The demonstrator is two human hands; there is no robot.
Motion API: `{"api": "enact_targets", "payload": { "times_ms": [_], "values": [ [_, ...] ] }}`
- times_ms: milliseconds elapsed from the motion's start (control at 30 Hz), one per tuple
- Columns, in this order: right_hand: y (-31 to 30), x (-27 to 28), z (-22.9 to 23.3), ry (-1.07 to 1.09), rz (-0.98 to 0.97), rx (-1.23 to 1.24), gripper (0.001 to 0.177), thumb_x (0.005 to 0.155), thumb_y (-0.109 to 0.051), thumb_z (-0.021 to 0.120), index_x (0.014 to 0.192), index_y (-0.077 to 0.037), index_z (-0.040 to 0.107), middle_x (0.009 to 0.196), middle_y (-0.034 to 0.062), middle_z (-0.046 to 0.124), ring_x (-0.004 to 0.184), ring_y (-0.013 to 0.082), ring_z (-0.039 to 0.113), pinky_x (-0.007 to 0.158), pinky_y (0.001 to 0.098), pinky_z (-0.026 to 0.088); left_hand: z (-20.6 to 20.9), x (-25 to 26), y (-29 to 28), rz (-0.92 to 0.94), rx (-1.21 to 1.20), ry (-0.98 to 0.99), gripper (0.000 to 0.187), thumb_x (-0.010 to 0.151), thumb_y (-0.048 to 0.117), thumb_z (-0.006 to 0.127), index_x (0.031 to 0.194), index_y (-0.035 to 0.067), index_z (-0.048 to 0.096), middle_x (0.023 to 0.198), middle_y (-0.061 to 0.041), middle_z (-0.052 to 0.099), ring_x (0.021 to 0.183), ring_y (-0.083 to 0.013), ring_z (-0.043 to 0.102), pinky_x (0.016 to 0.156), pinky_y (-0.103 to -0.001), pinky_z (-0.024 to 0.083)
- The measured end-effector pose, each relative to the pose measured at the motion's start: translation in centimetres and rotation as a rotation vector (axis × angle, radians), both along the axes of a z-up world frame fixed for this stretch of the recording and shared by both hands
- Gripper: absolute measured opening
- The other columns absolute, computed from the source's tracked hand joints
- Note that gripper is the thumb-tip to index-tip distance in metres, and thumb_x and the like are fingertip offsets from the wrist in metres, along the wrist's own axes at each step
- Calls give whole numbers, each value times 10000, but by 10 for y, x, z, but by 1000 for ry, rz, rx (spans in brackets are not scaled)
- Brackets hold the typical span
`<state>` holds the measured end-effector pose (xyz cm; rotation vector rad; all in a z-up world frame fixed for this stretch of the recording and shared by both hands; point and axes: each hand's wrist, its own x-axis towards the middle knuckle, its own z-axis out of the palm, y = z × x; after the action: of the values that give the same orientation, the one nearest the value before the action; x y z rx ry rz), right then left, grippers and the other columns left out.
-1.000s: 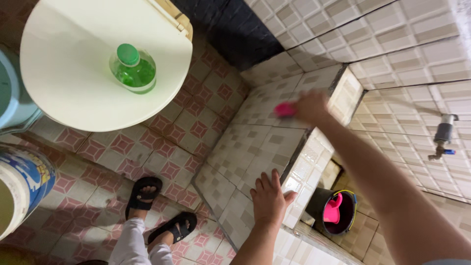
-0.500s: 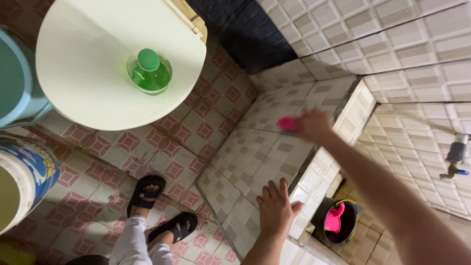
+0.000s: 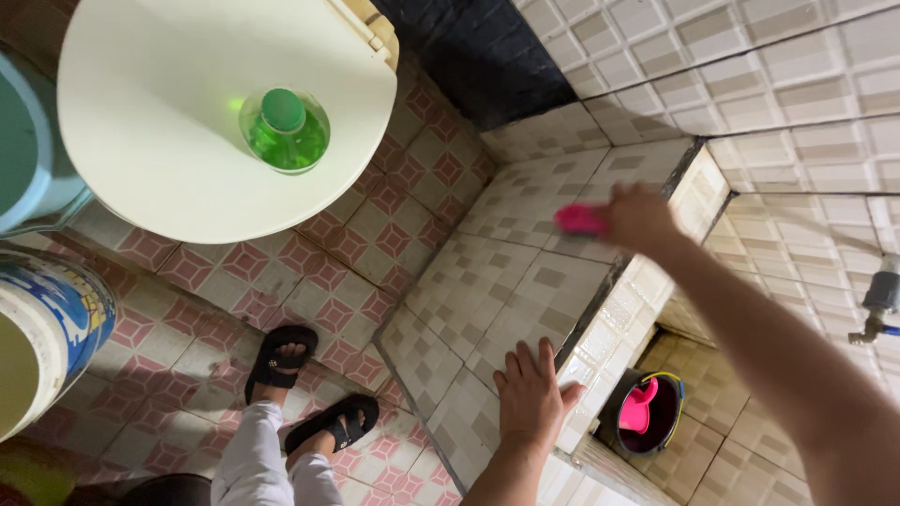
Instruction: The person scrubs tiled surfaces in a bathroom using a pink brush and water from a pink scoop. They repeatedly wet the brush and scrub the vertical and horizontal tiled areas, including the edges and corners of a built-in bench.
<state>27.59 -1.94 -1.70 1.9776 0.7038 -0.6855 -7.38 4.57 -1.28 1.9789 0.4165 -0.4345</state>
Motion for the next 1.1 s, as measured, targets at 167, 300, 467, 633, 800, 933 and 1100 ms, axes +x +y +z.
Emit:
{"api": "enact_targets", "payload": {
  "times_ms": [167, 300, 467, 633, 800, 933, 1100],
  "values": [
    [-4, 85, 32, -350, 45, 66, 371, 961, -421, 644, 1288, -268, 730, 1399, 147, 557, 1351, 450, 483, 975, 588, 493, -3, -1, -4, -29, -9, -12, 879, 922, 612, 667, 1501, 41, 333, 1431, -329, 431, 1280, -466, 439, 967, -614, 379],
    [-9, 41, 15, -331, 138, 64, 375, 946, -358, 639, 1295, -248, 725, 1502, 123, 528, 1345, 401, 508, 944, 539, 531, -1, 0, -1, -33, -17, 14, 861, 921, 602, 650, 1501, 50, 334, 1442, -320, 432, 1300, -460, 435, 994, -619, 369],
    [-10, 6, 8, 5, -33, -24, 514, 883, -486, 679, 1379, -352, 669, 1395, 114, 539, 1329, 364, 520, 1027, 490, 540, 4, 0, 4, -21, -36, 6, 832, 940, 578, 644, 1500, 45, 337, 1445, -322, 427, 1299, -463, 434, 995, -628, 367],
    [-24, 92, 17, -377, 58, 103, 387, 954, -370, 672, 1280, -172, 736, 1413, 181, 544, 1361, 467, 473, 993, 615, 439, 4, 0, 6, -1, -30, -10, 803, 948, 555, 643, 1489, 31, 363, 1407, -323, 452, 1260, -456, 459, 979, -624, 377],
    [-19, 44, -39, -376, 231, 56, 639, 817, -513, 684, 1326, -127, 664, 1454, 168, 490, 1343, 463, 426, 979, 650, 388, 9, -1, 4, 12, -48, -9, 784, 954, 553, 632, 1483, 33, 377, 1378, -301, 487, 1212, -427, 500, 953, -606, 401],
    [0, -24, -74, 63, -52, 104, 580, 934, -578, 558, 1397, -237, 639, 1483, 181, 477, 1371, 424, 469, 996, 596, 487, 4, 1, 6, 55, 15, -48, 788, 936, 556, 643, 1467, 31, 389, 1345, -305, 502, 1184, -431, 510, 927, -611, 409],
    [-12, 44, -52, -195, -26, 136, 651, 996, -572, 558, 1385, -59, 656, 1475, 157, 536, 1394, 419, 465, 1024, 632, 424, 4, -2, -7, 60, 18, -28, 760, 958, 562, 618, 1461, 38, 398, 1301, -268, 543, 1136, -404, 539, 915, -581, 431]
  ]
}}
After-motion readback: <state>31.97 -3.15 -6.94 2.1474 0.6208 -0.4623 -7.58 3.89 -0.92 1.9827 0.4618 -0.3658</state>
